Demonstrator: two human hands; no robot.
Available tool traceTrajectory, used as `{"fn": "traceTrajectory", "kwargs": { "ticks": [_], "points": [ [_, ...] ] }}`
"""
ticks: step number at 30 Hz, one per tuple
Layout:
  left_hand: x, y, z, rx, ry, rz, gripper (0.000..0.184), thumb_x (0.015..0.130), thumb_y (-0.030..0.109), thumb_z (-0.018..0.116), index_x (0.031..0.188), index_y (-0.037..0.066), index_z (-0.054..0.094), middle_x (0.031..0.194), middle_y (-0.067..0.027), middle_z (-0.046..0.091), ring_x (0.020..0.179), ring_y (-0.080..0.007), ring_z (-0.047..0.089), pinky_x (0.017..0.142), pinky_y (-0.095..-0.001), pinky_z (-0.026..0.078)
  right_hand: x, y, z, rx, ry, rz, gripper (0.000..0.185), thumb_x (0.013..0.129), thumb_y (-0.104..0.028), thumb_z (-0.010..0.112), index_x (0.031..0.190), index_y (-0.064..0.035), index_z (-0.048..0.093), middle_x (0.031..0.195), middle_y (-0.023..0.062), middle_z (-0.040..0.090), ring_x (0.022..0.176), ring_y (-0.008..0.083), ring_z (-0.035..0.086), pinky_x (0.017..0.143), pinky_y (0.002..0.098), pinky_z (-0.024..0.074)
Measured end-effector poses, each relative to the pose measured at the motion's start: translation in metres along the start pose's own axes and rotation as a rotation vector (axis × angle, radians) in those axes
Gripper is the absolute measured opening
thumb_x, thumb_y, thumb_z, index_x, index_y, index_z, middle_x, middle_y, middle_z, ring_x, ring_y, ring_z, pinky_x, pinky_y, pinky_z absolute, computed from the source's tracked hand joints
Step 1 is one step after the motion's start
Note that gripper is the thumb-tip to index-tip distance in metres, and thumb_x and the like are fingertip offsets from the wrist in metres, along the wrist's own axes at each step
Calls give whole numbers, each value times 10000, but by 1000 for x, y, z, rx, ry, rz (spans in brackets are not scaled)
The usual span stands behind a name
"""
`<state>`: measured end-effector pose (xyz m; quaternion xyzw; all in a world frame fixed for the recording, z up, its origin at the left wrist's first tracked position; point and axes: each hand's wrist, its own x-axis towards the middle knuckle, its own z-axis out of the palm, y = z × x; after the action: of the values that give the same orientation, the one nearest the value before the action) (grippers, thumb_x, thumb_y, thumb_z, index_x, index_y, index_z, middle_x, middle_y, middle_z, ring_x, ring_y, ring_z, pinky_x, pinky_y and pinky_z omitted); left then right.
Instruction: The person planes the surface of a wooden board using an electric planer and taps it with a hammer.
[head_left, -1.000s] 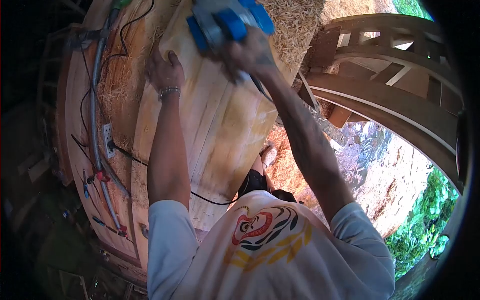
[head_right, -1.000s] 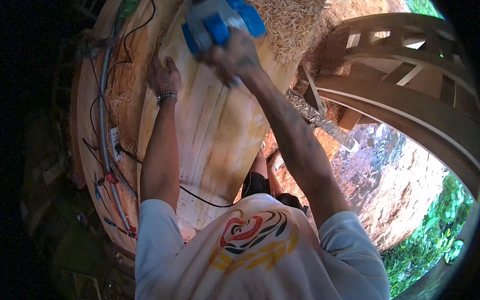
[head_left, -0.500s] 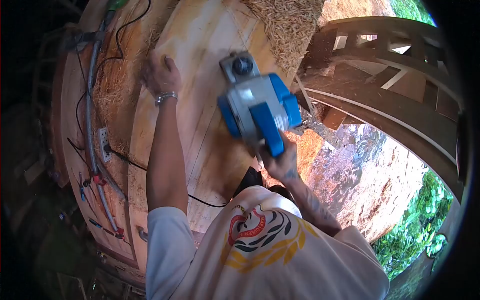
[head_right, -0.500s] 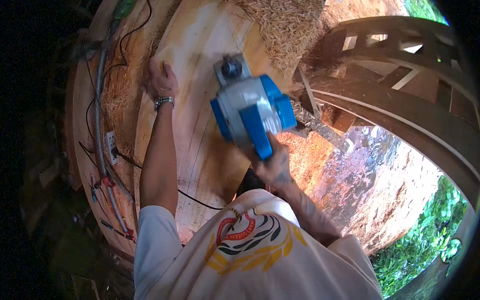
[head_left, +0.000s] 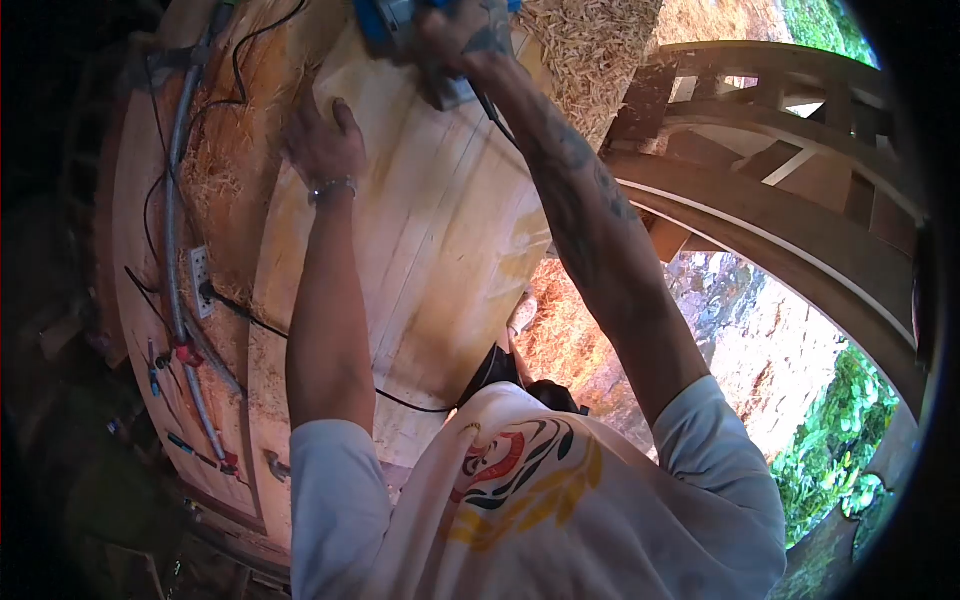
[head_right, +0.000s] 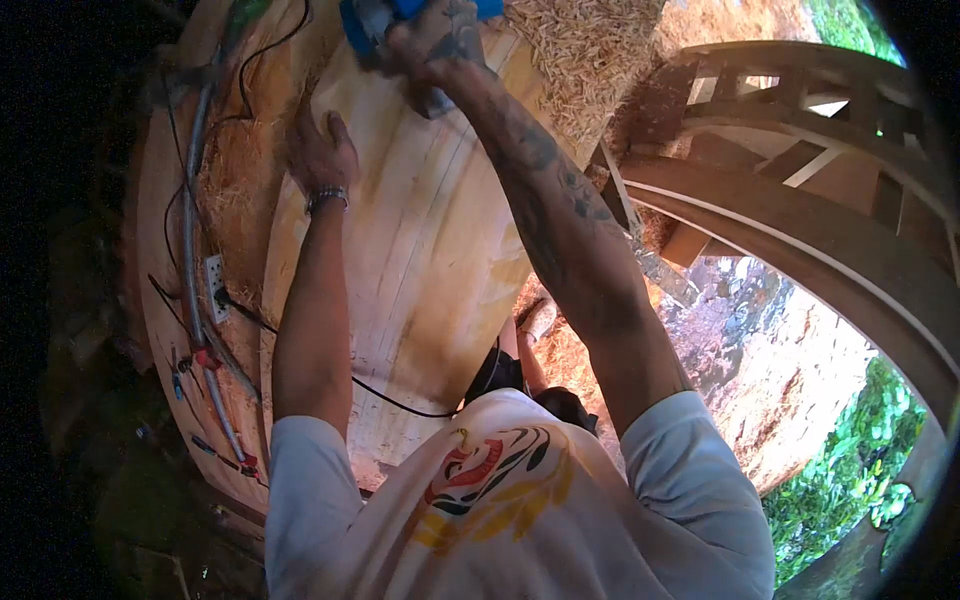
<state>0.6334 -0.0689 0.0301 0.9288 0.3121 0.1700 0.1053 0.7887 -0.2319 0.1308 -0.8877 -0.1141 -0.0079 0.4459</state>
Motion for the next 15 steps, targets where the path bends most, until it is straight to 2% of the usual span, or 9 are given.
{"fn": "traceTrajectory", "kwargs": {
  "ticks": [1,3,4,6,7,8,10,12,15],
  "points": [
    [-2,-2,0,-5,48,40,602,994,456,505,1503,133,488,1409,-208,591,1287,-397,553,1075,-559,376,-1,3,5,-32,50,-18,466,829,-378,638,872,83,687,809,306,687,758,439,695,663,513,529],
    [-1,0,-3,-5,-12,-18,606,997,463,500,1506,134,487,1421,-205,586,1302,-397,547,1085,-563,371,-44,3,-36,-52,-64,-45,493,713,-383,790,947,48,739,816,262,737,782,377,750,731,458,578],
    [0,3,-4,-9,-40,-46,607,999,466,497,1507,134,487,1427,-203,584,1309,-397,545,1090,-564,369,-75,16,-52,-18,-45,-49,518,726,-386,792,1014,41,736,894,271,745,848,392,748,772,455,571],
    [1,-2,5,47,-33,-46,614,1001,474,492,1514,137,481,1445,-196,577,1325,-400,538,1101,-573,364,-149,16,-105,14,-86,110,454,766,-328,771,1040,31,716,849,264,732,829,438,729,776,493,563],
    [0,-5,9,77,-32,-49,618,1002,478,489,1517,139,478,1454,-193,573,1334,-401,534,1106,-577,361,-189,35,-126,147,-85,108,370,800,-268,756,1034,17,721,801,231,729,760,379,740,717,458,569],
    [0,-5,8,66,-41,-50,618,1002,481,487,1519,141,478,1462,-191,568,1340,-405,531,1110,-583,359,-225,31,-152,110,-151,295,296,820,-201,746,1025,11,723,761,184,723,695,265,734,657,396,564],
    [1,-4,6,45,-55,-51,620,1003,487,483,1521,147,478,1480,-186,557,1352,-412,524,1116,-593,356,-292,45,-179,158,-176,390,178,830,-72,676,988,10,694,737,78,701,711,105,657,616,326,522],
    [-1,-5,7,53,-53,-65,614,1000,485,488,1516,152,485,1482,-187,553,1346,-420,526,1110,-600,359,-327,59,-192,231,-166,487,168,823,-45,653,980,12,667,727,56,648,681,111,597,631,305,497],
    [2,-5,11,8,-27,-56,607,995,481,498,1504,150,496,1486,-194,546,1342,-431,525,1101,-607,370,-307,50,-187,159,-187,456,141,806,-61,655,928,5,680,735,85,677,677,153,646,643,327,522]
  ]
}}
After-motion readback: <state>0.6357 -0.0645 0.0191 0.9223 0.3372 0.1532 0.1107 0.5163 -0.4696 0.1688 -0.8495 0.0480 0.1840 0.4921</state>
